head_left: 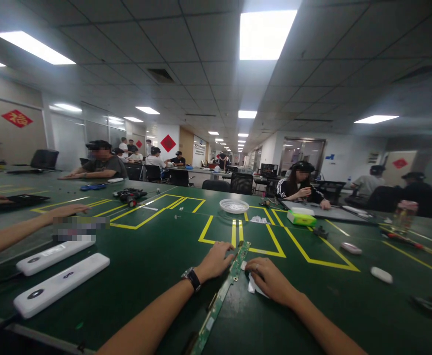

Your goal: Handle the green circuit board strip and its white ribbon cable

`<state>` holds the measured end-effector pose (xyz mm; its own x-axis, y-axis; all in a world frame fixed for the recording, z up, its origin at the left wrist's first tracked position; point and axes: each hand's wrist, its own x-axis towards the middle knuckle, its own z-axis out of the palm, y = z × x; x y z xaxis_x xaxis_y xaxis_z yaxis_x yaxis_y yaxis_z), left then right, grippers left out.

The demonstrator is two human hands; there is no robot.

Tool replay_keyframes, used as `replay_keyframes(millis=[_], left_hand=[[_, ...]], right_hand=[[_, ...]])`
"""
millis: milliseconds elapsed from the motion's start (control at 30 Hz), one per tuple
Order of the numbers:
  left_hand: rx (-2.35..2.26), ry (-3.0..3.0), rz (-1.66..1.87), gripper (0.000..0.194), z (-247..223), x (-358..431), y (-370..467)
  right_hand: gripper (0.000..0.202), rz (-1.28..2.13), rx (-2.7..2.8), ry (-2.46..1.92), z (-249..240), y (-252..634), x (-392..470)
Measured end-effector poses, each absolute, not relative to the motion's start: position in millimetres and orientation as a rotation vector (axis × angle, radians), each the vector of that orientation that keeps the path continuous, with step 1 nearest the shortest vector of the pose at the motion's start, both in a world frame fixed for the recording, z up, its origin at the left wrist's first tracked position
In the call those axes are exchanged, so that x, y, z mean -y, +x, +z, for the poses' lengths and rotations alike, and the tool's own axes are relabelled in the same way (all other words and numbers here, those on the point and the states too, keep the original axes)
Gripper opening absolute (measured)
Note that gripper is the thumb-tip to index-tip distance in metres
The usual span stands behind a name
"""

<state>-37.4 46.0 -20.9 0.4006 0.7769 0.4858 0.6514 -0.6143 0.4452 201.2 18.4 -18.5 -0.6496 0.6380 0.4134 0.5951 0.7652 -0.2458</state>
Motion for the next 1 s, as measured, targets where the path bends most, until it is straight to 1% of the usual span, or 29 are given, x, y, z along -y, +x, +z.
replay_keyframes(millis=[167, 433, 633, 867, 1000], left_hand=[[-1.281, 2.463, 1.011, 0.022, -20.5, -45.5, -37.0], [-1.296, 2.453, 1.016, 0.021, -16.5, -44.1, -37.8], [-1.256, 2.493, 0.976, 0.021, -19.7, -43.3, -34.9], [-1.267, 2.490, 0.999, 0.021, -20.9, -44.6, -34.6], [-1.263, 2.502, 0.979, 0.021, -21.4, -43.9, -35.1]], right_hand=[[0.031, 0.081, 2.363, -1.061, -24.7, 212.9, -31.0], [0.035, 0.196, 2.519, -0.899, -11.1, 195.0, -6.6], [0.028, 0.094, 2.404, -1.018, -17.0, 203.6, -18.3], [0.032, 0.173, 2.515, -0.856, -9.8, 191.0, -2.8], [0.030, 0.114, 2.485, -0.946, -12.1, 194.9, -8.8]])
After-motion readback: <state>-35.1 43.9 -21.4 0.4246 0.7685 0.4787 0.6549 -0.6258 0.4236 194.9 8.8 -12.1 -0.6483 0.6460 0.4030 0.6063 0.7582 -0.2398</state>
